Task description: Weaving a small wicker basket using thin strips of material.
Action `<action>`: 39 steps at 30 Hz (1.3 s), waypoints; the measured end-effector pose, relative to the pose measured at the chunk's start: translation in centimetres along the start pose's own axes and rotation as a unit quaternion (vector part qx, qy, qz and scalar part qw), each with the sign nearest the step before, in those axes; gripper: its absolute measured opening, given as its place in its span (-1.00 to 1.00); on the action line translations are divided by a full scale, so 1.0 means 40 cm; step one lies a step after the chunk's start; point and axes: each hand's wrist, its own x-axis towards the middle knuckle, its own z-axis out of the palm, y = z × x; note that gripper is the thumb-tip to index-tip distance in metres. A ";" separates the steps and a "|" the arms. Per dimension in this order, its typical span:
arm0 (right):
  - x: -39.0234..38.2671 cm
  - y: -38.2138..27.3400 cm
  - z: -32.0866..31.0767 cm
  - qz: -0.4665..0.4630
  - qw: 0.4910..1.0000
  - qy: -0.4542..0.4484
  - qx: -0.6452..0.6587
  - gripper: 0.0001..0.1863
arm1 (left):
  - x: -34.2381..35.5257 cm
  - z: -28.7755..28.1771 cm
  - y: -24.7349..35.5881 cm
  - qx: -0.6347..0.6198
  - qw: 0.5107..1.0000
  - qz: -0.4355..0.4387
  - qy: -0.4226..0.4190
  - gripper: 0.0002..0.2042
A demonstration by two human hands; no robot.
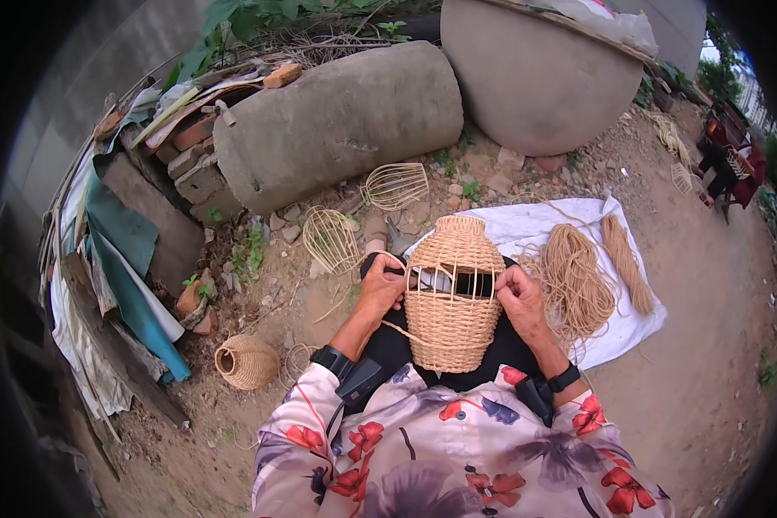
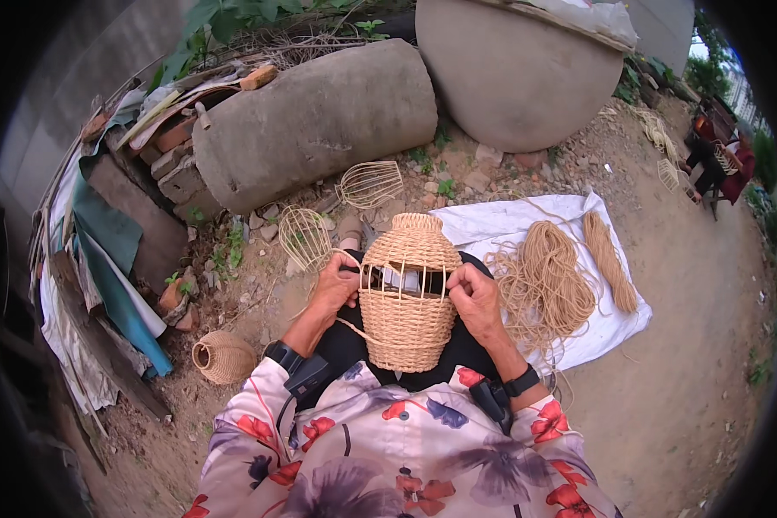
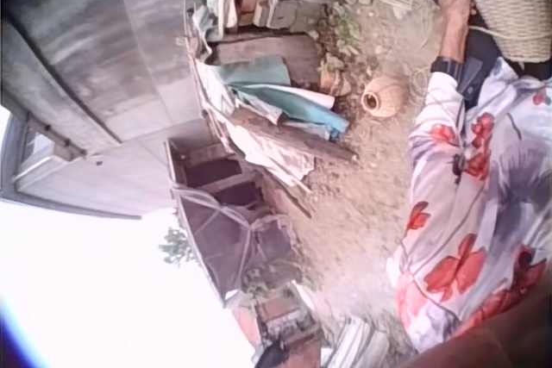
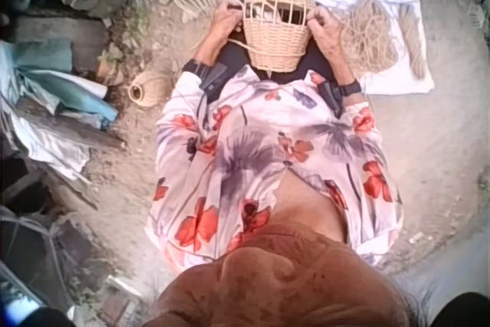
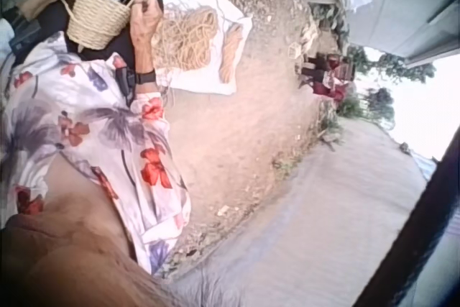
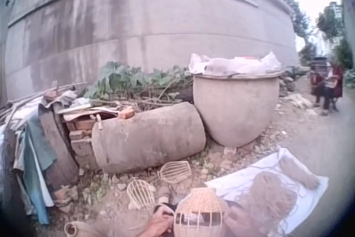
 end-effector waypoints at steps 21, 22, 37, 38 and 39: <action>0.032 -0.046 -0.050 0.017 1.000 0.016 0.020 -0.93 | -0.138 0.057 0.060 -0.352 0.934 0.045 -0.032 -0.63; 0.020 -0.048 -0.030 -0.010 0.999 -0.008 0.040 -0.91 | -0.138 0.059 0.064 -0.366 0.929 0.043 -0.045 -0.62; 0.016 -0.084 0.016 -0.022 0.977 0.051 -0.204 -0.83 | -0.143 -0.320 -0.108 -0.499 0.866 0.026 -0.040 -0.68; 0.019 -0.082 0.017 -0.029 0.980 0.052 -0.189 -0.86 | -0.147 -0.384 -0.150 -0.477 0.879 0.008 0.015 -0.67; 0.023 -0.082 0.017 -0.037 0.983 0.052 -0.174 -0.89 | -0.156 -0.441 -0.189 -0.454 0.888 -0.010 0.070 -0.65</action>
